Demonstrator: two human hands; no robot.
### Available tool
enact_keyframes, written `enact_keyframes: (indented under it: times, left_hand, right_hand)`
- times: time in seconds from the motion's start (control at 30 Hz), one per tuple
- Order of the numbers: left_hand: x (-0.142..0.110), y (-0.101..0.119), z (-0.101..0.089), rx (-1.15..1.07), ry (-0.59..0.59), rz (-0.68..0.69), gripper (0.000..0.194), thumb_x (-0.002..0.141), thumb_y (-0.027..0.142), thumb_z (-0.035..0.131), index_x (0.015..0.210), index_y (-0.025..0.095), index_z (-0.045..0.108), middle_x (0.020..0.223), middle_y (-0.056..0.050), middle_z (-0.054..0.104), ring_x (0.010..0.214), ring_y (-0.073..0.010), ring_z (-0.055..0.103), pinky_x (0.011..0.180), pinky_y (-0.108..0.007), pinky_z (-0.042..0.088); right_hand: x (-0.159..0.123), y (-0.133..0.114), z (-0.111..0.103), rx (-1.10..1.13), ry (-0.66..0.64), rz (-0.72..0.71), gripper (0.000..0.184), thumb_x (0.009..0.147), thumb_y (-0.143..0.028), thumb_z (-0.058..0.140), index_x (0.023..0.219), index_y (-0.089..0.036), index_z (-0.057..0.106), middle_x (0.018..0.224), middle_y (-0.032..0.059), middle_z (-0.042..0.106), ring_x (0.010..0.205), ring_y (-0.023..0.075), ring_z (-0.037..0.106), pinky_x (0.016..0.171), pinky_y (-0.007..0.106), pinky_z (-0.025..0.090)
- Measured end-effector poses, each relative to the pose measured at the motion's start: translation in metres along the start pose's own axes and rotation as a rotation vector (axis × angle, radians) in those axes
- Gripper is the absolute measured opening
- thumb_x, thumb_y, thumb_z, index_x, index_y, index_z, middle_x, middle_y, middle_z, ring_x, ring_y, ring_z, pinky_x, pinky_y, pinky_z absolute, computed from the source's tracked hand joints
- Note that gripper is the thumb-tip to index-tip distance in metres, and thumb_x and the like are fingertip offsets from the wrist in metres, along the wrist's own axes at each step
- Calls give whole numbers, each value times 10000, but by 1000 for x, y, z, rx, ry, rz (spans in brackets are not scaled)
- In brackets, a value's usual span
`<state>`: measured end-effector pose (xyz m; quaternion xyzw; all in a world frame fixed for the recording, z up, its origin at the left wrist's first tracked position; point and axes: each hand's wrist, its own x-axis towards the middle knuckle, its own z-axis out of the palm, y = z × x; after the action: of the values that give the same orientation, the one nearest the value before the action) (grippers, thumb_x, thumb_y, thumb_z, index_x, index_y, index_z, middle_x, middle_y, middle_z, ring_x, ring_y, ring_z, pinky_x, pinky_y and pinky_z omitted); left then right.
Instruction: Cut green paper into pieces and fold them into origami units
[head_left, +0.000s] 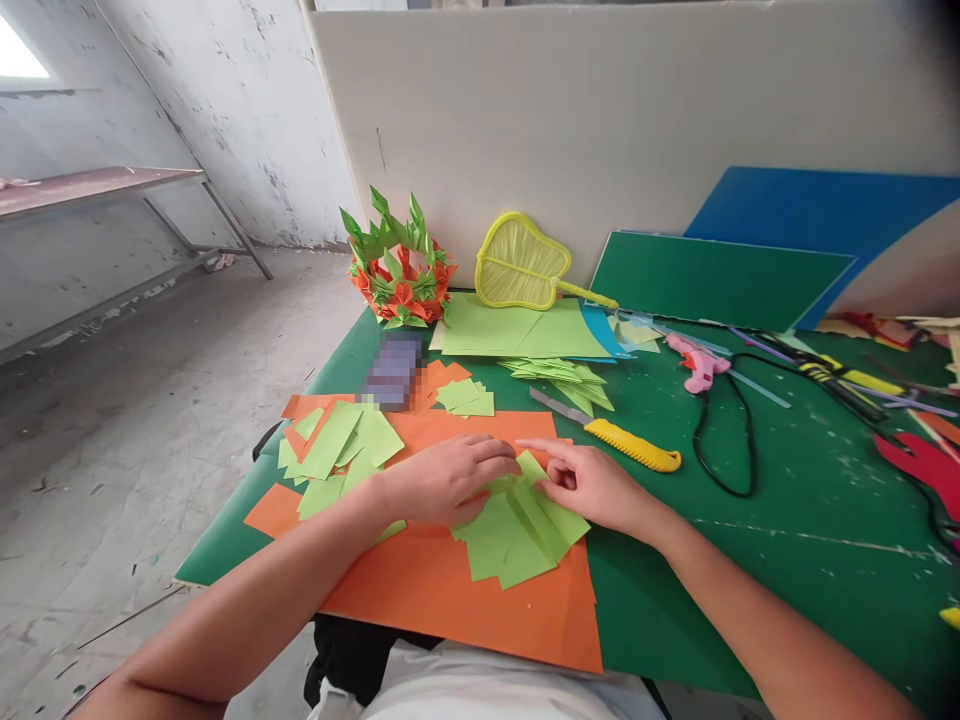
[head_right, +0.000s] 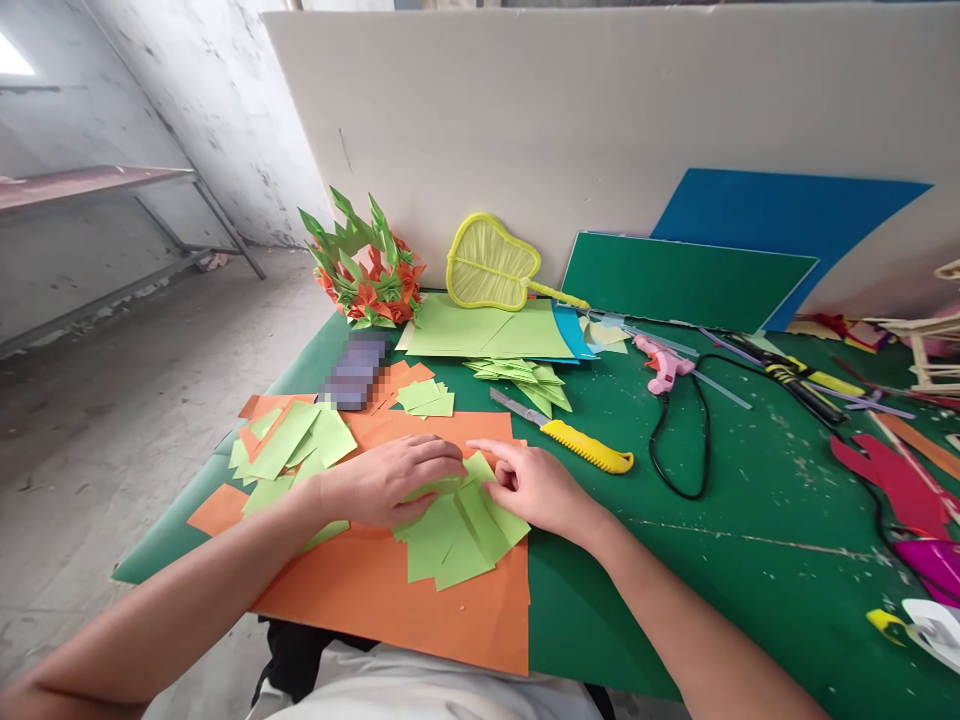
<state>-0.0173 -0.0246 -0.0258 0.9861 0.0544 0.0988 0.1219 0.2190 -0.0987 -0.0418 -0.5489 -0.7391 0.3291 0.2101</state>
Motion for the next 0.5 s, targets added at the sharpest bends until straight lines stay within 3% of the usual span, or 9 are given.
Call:
enact_keyframes:
  times: [0.2, 0.5]
  left_hand:
    - [1, -4, 3, 15, -9, 84, 379, 797, 64, 459, 1130, 164, 610, 1104, -126, 620, 946, -238, 564, 833, -364, 491]
    - [-1, -4, 4, -20, -7, 61, 358, 803, 75, 487, 1108, 180, 643, 1123, -105, 626, 950, -230, 558, 838, -355, 483]
  right_hand:
    - [1, 3, 2, -32, 65, -35, 473, 851, -254, 551, 1324, -246, 535, 639, -42, 472, 563, 118, 434, 544, 224, 371]
    - [9, 7, 11, 17, 209, -46, 347, 854, -326, 587, 1177, -211, 634, 763, 18, 597, 578, 126, 475, 575, 253, 470]
